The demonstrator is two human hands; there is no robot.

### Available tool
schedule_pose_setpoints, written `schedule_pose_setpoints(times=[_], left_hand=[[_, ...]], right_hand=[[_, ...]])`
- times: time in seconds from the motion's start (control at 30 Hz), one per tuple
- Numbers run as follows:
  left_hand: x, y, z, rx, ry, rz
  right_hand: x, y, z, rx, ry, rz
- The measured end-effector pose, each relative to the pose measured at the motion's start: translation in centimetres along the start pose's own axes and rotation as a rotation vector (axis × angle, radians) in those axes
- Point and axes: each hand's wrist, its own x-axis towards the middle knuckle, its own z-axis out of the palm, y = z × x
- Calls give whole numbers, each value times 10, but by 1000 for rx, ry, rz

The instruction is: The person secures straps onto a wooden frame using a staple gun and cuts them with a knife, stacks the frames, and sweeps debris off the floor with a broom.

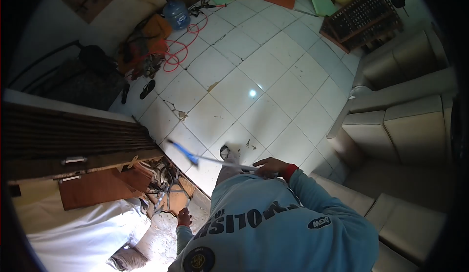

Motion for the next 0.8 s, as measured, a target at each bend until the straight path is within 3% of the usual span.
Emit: schedule_pose_setpoints(times=[0.07,0.1,0.2,0.27,0.3,0.33,0.37,0.43,0.53,0.57,0.6,0.67,0.73,0.8], left_hand=[[0,73,21,75,-17,-35],[13,104,30,123,-43,-18],[63,172,41,247,-64,158],[79,235,47,162,-128,248],[113,254,42,66,-335,415],[105,285,54,9,-166,307],[74,323,70,84,-17,395],[134,337,64,339,103,542],[94,375,103,74,218,468],[90,380,118,40,205,445],[104,359,125,49,140,445],[121,318,139,106,-138,480],[64,296,182,675,-177,744],[-56,360,262,540,-231,-21]], right_hand=[[-7,-24,5,-171,26,-191],[-10,-34,-2,-292,50,-177],[-24,-19,-43,-205,234,-340],[-78,-40,-74,143,300,-93],[-95,-37,-93,168,427,-121],[-110,-31,-113,189,550,-141],[-125,-28,-135,203,677,-121],[-139,-13,-193,234,907,-77],[-136,19,-313,200,1204,-44],[-126,38,-367,-2,1315,-15],[-110,66,-424,-208,1411,20],[-64,138,-547,-332,1513,64],[-79,91,-587,-19,1318,174],[-56,89,-595,-5,1175,199]])
